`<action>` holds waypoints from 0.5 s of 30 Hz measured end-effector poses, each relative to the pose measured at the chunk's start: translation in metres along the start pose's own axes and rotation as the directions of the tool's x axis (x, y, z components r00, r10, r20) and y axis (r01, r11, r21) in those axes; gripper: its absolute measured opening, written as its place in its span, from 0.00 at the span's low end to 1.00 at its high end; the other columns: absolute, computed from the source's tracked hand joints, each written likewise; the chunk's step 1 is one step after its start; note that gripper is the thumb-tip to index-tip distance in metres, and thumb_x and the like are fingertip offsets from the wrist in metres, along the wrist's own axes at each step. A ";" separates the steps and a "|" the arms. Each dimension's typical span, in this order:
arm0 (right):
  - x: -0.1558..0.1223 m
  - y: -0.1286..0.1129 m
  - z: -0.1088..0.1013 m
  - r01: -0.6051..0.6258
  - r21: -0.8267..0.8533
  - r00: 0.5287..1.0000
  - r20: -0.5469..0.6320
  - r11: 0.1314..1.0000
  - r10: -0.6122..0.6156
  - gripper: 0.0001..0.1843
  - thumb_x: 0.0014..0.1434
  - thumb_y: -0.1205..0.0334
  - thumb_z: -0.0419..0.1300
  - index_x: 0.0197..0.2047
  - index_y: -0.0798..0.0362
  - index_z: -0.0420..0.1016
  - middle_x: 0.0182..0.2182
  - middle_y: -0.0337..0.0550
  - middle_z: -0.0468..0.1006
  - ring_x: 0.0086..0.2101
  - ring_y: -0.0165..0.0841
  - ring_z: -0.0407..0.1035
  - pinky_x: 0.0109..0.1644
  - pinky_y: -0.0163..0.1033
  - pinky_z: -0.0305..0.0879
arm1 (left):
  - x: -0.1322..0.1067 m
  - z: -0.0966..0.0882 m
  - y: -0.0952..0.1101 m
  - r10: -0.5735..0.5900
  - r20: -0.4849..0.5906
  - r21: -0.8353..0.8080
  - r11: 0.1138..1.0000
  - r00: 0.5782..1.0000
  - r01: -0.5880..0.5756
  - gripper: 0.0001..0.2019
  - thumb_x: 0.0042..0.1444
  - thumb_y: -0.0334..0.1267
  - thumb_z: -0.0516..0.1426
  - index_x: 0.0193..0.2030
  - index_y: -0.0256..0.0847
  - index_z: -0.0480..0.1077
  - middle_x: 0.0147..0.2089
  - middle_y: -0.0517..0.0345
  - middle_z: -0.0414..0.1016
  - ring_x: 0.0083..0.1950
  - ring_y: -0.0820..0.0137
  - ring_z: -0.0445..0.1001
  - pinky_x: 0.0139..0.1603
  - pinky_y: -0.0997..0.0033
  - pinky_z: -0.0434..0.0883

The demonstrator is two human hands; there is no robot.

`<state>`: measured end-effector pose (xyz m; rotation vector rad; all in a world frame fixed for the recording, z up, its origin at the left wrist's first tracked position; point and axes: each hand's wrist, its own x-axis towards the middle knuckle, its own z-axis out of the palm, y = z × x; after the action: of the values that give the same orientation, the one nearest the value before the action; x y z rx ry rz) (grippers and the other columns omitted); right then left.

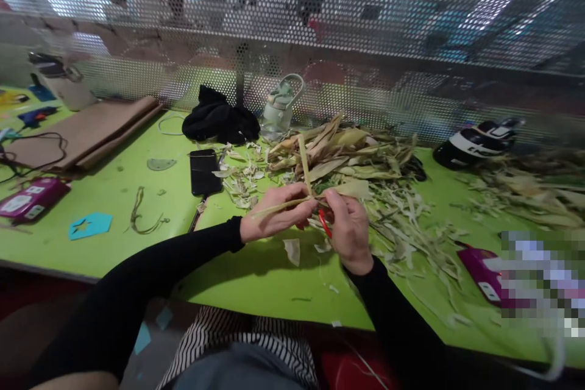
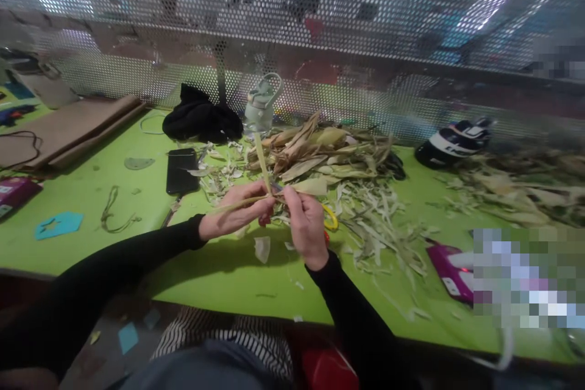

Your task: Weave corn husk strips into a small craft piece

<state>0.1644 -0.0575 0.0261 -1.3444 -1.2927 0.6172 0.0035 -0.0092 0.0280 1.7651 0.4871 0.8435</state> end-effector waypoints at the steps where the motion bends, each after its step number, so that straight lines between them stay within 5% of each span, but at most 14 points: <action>1: 0.002 0.002 0.000 -0.013 -0.006 1.000 0.007 1.000 0.013 0.24 0.64 0.44 0.55 0.22 0.49 0.61 0.19 0.35 0.60 0.22 0.29 0.55 0.25 0.37 0.54 | 0.000 -0.002 -0.001 -0.012 0.008 -0.010 1.000 1.000 0.012 0.17 0.67 0.50 0.52 0.39 0.37 0.66 0.30 0.59 0.74 0.28 0.75 0.74 0.32 0.74 0.73; 4: 0.008 0.004 0.000 -0.025 -0.062 0.998 0.061 0.998 0.029 0.24 0.63 0.41 0.56 0.25 0.50 0.64 0.20 0.35 0.61 0.23 0.29 0.56 0.25 0.37 0.55 | -0.001 -0.008 -0.008 -0.028 0.041 -0.024 0.999 0.999 0.029 0.20 0.69 0.52 0.47 0.37 0.37 0.64 0.31 0.57 0.73 0.29 0.75 0.74 0.34 0.73 0.74; 8: 0.011 0.005 -0.001 -0.015 -0.131 0.955 0.293 0.991 0.053 0.21 0.62 0.41 0.57 0.31 0.51 0.69 0.21 0.35 0.66 0.22 0.29 0.59 0.26 0.36 0.57 | -0.005 -0.014 -0.020 -0.091 0.086 -0.103 0.990 0.992 0.100 0.21 0.69 0.54 0.44 0.38 0.38 0.63 0.33 0.56 0.72 0.30 0.74 0.74 0.34 0.70 0.75; 15: 0.002 0.024 -0.007 0.109 -0.204 0.904 0.428 0.973 -0.011 0.16 0.66 0.47 0.55 0.38 0.51 0.74 0.31 0.44 0.77 0.34 0.37 0.72 0.40 0.40 0.68 | -0.012 -0.012 -0.030 -0.236 0.094 -0.118 0.962 0.967 0.246 0.16 0.62 0.50 0.57 0.42 0.36 0.67 0.28 0.62 0.72 0.26 0.76 0.73 0.27 0.76 0.72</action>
<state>0.1791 -0.0527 0.0060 -1.3903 -1.7962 0.7680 -0.0109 0.0012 -0.0017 1.5762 0.5696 0.6177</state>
